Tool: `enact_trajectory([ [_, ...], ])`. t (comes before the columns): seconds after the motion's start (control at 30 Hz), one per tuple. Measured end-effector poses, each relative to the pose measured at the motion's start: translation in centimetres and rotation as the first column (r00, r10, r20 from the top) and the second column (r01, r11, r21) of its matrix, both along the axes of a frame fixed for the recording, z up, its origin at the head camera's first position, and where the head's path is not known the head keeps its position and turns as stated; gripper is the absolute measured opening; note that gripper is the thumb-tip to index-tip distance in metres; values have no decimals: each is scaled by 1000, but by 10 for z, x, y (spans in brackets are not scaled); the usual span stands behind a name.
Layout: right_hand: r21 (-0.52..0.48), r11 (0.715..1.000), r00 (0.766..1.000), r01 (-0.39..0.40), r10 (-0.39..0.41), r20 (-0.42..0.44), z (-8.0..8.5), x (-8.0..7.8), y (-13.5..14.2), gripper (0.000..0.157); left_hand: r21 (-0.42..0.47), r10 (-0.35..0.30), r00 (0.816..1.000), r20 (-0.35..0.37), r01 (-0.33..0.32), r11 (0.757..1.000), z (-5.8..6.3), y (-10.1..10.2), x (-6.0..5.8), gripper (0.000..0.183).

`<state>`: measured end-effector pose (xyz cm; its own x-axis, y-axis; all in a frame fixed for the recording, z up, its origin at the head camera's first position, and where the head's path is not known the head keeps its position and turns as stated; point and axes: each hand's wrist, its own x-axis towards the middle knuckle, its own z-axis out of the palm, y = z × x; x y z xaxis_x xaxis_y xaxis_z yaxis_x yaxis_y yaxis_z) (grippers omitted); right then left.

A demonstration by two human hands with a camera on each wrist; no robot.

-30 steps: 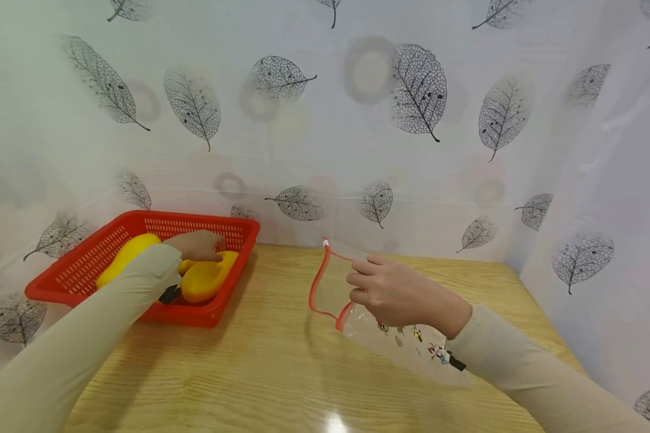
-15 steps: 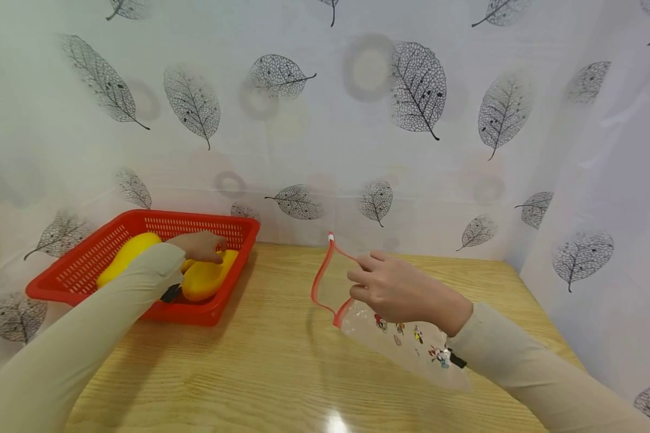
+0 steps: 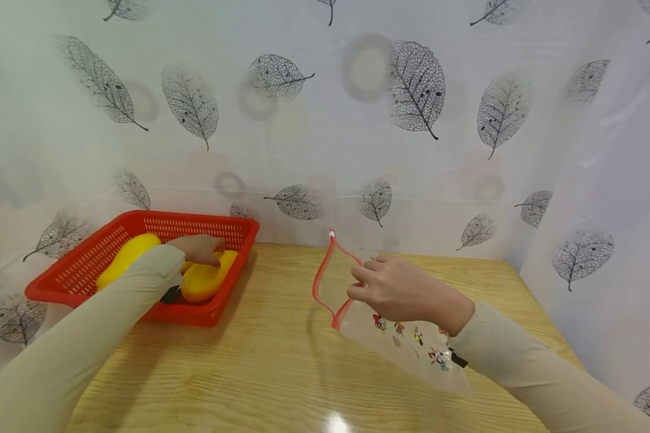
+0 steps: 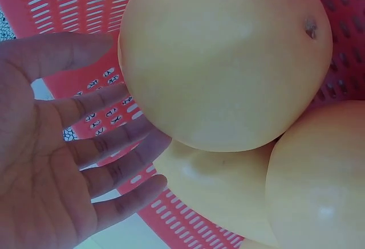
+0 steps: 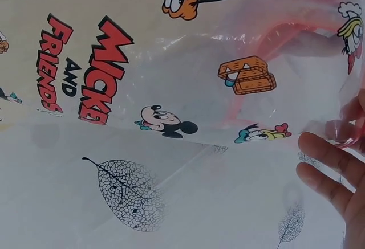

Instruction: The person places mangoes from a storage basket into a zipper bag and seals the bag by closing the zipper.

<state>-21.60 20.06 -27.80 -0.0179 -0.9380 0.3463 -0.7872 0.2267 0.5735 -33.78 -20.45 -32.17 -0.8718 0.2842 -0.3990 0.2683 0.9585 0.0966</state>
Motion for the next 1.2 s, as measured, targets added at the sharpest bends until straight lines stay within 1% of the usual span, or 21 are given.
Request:
enact_trajectory([
  [0.17,-13,1000,999,-21,22,30,1,-1,1,44,9,8,1000,8,-8,1000,0,0,0,50],
  [0.27,-14,999,998,-41,41,36,3,-1,1,43,-1,26,1000,14,-26,1000,-1,1,1,58],
  [0.37,-14,999,999,-48,48,10,6,-1,2,40,-21,49,999,13,-48,999,-1,1,2,69],
  [0.53,-29,998,998,-48,47,-43,8,-3,2,34,-49,62,998,26,-61,997,0,3,5,82],
  [0.67,-41,998,997,-55,52,-53,8,-3,2,33,-28,104,993,62,-102,994,-2,3,6,88],
  [0.83,-21,999,998,-37,36,-46,9,-3,3,35,5,174,981,83,-175,985,-11,1,4,96],
  [0.9,-13,999,999,-32,32,-43,9,-3,3,35,12,212,973,96,-214,977,-10,2,7,100],
  [1.0,-9,999,999,-31,30,-39,9,-3,4,34,25,250,961,119,-255,967,-5,6,15,103],
  [1.1,-6,1000,999,-31,31,-38,9,-3,4,33,18,259,956,136,-264,964,2,10,25,103],
  [1.2,-6,999,999,-33,33,-31,9,-3,4,33,11,252,956,150,-256,967,3,12,28,102],
])
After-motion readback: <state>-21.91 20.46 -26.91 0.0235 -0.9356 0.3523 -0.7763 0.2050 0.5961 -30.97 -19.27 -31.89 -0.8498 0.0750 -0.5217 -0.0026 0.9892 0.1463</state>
